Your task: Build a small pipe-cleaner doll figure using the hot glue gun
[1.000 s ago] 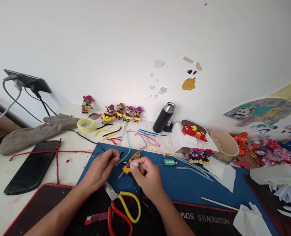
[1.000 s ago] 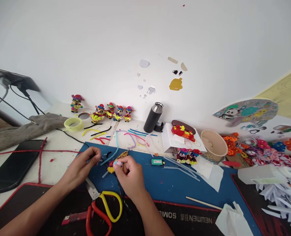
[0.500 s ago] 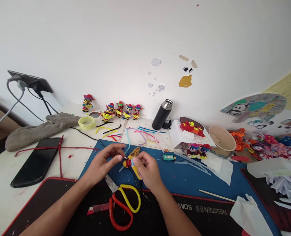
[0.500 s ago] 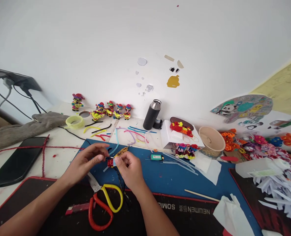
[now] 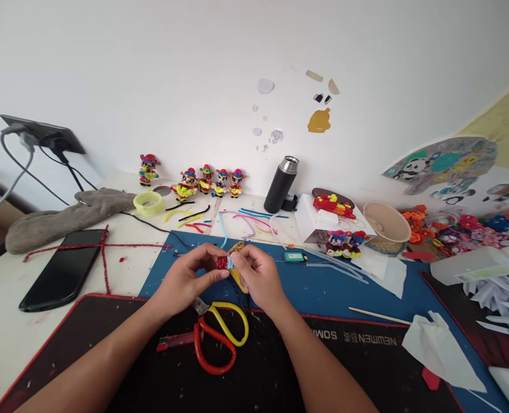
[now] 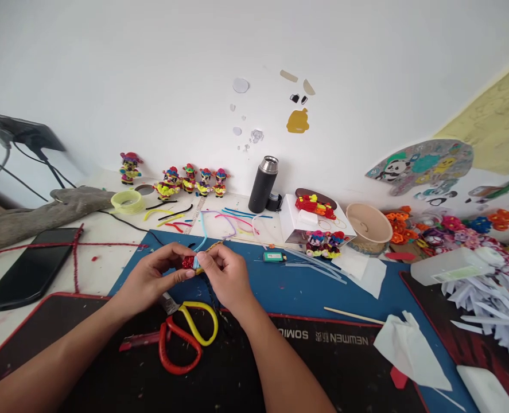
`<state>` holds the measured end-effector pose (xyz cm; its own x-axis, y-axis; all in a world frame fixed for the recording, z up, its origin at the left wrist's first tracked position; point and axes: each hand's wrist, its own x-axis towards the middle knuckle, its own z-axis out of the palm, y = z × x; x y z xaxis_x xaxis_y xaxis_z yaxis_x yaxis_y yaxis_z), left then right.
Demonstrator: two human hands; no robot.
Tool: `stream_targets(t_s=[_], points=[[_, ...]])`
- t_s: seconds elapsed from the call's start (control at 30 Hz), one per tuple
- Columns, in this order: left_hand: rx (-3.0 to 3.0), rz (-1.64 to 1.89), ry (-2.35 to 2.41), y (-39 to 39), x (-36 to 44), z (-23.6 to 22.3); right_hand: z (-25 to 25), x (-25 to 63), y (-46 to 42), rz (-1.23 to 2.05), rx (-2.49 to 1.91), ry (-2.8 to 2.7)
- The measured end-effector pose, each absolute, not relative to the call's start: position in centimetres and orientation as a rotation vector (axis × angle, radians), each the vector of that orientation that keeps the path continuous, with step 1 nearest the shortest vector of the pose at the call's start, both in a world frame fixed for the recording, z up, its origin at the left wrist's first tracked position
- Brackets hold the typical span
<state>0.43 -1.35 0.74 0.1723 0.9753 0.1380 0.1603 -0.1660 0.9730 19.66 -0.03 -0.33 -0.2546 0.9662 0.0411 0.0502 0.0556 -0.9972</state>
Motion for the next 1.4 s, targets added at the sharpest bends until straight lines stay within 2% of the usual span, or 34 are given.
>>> stream_targets(t_s=[0.23,0.53,0.83,1.23,1.4], points=[[1.399,1.154,1.041,-1.0,0.4,1.0,0.4,19.7,-0.2,1.468,-0.939,-1.503],[1.242,1.2,0.935,-0.3,-0.2,0.5,0.4,19.6,-0.2,1.224,-1.046,-1.63],[1.202,1.249,0.958,0.0,-0.6,0.2,0.1,19.6,-0.3,1.324,-0.997,-1.652],[1.248,1.205,0.973,0.0,-0.2,0.7,0.2,19.7,0.0,0.97,-1.123,-1.828],[1.253,1.208,0.982,-0.1,-0.3,0.7,0.2,19.7,0.0,0.943,-1.14,-1.857]])
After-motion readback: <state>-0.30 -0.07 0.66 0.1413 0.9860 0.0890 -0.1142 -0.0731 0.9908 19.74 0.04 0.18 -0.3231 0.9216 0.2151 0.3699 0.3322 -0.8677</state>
